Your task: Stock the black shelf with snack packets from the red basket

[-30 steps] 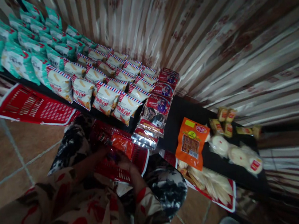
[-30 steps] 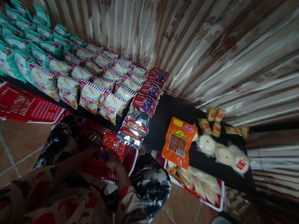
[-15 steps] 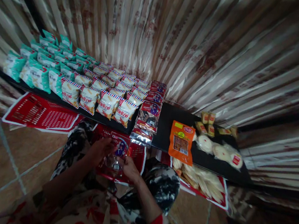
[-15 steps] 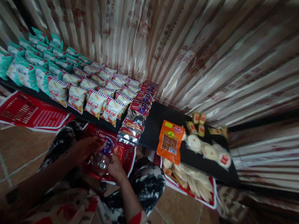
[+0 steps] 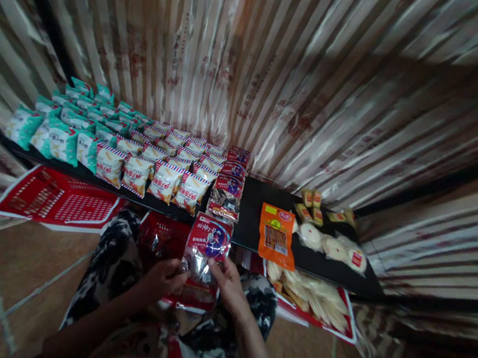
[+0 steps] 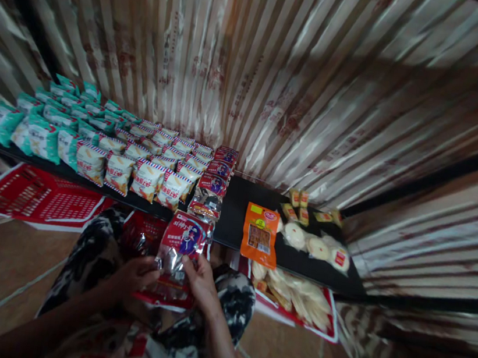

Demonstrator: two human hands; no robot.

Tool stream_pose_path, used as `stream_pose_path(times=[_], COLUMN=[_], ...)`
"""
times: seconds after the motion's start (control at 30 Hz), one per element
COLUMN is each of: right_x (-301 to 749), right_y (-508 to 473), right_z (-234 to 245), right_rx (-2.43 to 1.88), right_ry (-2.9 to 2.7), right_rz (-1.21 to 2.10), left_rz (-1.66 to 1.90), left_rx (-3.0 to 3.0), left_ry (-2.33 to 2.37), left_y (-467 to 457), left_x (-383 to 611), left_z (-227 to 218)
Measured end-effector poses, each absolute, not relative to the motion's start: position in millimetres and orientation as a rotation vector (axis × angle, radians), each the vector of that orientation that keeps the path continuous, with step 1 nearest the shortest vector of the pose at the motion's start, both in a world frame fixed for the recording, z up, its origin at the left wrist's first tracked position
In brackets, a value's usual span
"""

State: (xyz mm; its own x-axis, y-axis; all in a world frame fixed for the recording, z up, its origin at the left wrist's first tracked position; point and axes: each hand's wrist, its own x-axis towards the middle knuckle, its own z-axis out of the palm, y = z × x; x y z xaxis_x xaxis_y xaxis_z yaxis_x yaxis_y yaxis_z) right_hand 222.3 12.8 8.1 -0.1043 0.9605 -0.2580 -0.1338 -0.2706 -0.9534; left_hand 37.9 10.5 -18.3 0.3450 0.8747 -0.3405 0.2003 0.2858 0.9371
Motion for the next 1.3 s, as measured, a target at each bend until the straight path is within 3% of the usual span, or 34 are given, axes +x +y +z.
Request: stream_pose_path(times=[0.53,1.0,1.3], right_x=[287,276,305], right_y=[3,77,104], right_z=[23,49,48], right_rx=[-1.399,-1.249,-1.235], right_ry=[-0.698,-0.65,-0.366], right_rz=[1.073,0.982,1.07], left_rz=[0.61,0.783,1.094], left_rx=[1.265,1.171,2.275], left_ry=[0.929,0.965,1.303], left_y=[24,67,97], left_x=[121,121,104], left_z=[10,15,14])
